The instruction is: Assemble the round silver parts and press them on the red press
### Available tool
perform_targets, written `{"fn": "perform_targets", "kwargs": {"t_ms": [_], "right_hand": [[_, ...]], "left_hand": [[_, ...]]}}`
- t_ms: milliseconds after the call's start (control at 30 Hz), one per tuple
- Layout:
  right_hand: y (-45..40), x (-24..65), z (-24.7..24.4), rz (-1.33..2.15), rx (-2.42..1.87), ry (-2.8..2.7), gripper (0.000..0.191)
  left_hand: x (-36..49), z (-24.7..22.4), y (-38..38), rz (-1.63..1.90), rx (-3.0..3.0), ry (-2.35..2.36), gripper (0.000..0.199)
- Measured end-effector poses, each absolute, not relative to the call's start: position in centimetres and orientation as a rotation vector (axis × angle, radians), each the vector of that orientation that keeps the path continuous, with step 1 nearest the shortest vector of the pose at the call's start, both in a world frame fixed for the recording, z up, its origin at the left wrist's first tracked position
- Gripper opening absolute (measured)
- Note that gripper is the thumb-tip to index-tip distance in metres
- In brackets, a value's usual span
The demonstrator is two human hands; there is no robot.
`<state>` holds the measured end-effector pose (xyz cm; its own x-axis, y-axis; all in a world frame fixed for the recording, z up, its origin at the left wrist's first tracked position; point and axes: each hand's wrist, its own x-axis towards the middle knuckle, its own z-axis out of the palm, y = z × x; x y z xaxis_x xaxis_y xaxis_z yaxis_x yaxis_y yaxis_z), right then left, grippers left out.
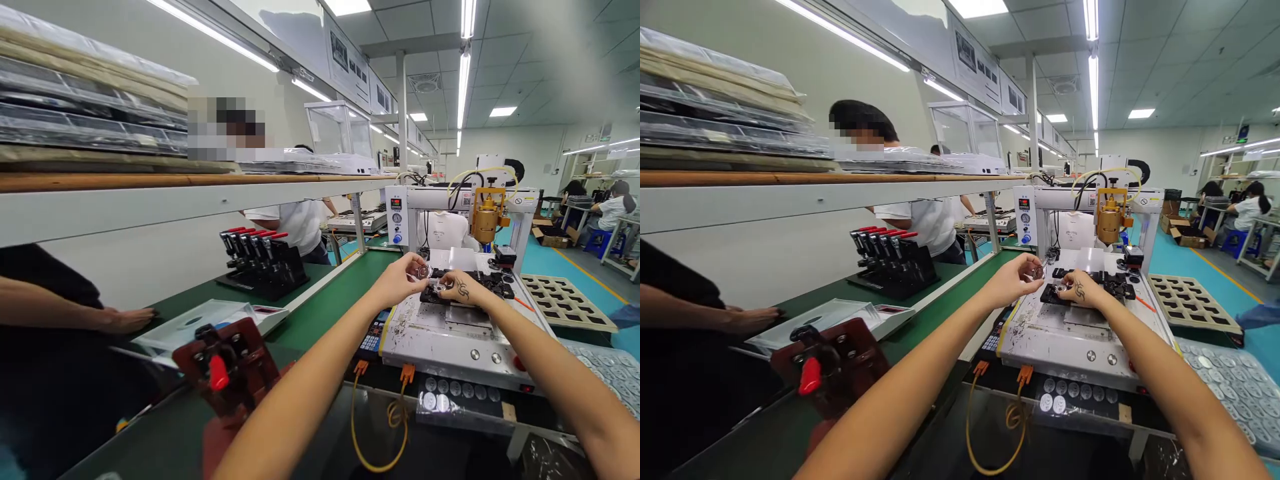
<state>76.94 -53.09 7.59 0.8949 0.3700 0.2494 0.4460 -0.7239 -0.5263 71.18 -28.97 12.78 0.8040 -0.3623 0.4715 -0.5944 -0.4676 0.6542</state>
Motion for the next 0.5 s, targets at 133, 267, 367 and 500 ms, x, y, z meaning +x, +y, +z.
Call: {"fn": "perform_targets", "kwargs": {"t_ms": [133,267,367,500], "right_hand": [[-52.3,78.9,7.6,0.044,-2.569,-0.641,0.027],[-52.5,79.0,7.2,0.039,-2.587,-0.728,0.027],[-52.2,78.7,7.2,-0.056,-2.573,-0.753,0.026],[-52.1,76.9,7.6,-0.331,-2.522,-0.683,0.025]], "left_hand": [[66.6,12.4,-27.3,0.358,2.034,-0.667,0.035],[62.9,11.4,-25.2,0.401,2.063,-0.613,0.042],[61.4,10.8,-24.6,0.417,2.079,-0.558,0.046],[60.3,9.8,-25.5,0.427,2.051,-0.558,0.038]]}}
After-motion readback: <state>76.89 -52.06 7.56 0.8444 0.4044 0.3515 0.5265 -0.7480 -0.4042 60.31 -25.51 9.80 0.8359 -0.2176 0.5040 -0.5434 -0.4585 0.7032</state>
